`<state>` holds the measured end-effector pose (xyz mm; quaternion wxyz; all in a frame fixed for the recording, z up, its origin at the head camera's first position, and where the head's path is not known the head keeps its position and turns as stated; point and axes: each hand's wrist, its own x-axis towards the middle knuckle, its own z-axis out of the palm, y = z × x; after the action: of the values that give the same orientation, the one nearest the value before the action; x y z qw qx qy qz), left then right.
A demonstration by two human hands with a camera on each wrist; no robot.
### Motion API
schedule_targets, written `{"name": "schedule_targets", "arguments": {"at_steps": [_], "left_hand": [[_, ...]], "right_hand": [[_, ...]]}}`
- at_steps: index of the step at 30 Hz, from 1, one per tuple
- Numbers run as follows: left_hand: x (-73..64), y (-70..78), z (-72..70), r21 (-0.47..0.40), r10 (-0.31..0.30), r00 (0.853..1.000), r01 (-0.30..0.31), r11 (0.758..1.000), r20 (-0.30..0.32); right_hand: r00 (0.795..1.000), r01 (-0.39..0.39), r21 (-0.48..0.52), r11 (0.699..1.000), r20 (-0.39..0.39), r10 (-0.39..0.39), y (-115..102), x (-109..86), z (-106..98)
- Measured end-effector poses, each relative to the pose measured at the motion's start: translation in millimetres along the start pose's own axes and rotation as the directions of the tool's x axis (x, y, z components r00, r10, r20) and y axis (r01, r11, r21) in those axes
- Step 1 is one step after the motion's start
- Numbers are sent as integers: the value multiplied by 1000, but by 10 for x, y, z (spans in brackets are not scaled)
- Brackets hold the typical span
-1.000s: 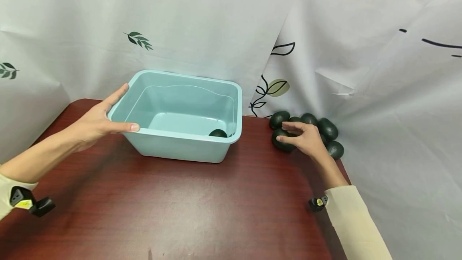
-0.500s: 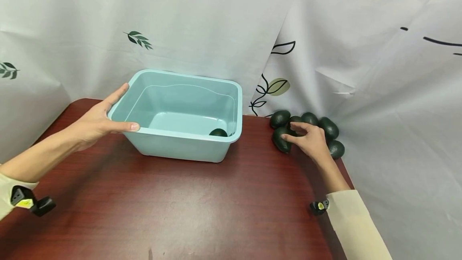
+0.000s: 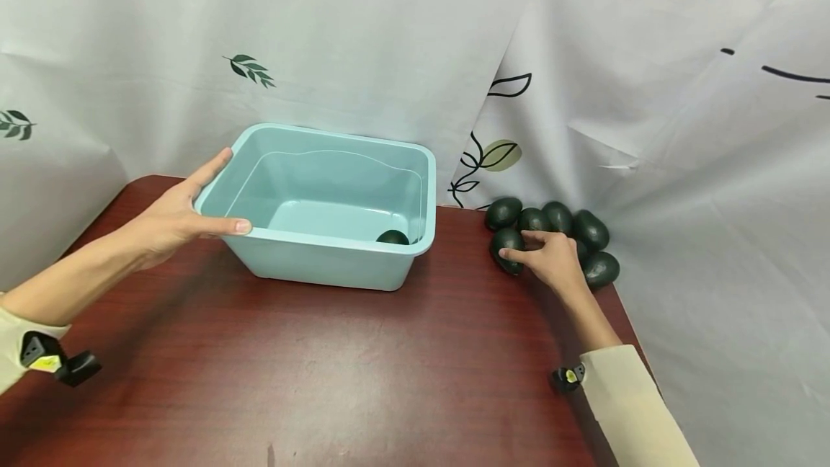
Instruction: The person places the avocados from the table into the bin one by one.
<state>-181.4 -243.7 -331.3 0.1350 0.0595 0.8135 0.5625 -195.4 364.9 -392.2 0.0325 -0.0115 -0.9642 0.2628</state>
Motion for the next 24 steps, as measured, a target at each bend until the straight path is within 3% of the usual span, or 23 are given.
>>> {"name": "schedule_targets", "arguments": {"at_steps": [11, 24], "left_hand": [[1, 2, 9, 5, 1, 1000, -1, 1000, -2], [-1, 4, -2, 11, -3, 1000, 3, 1000, -4]], "right_hand": [[1000, 22, -16, 1000, 14, -22, 3, 43, 114], [1000, 17, 21, 1000, 11, -18, -46, 67, 61]]}}
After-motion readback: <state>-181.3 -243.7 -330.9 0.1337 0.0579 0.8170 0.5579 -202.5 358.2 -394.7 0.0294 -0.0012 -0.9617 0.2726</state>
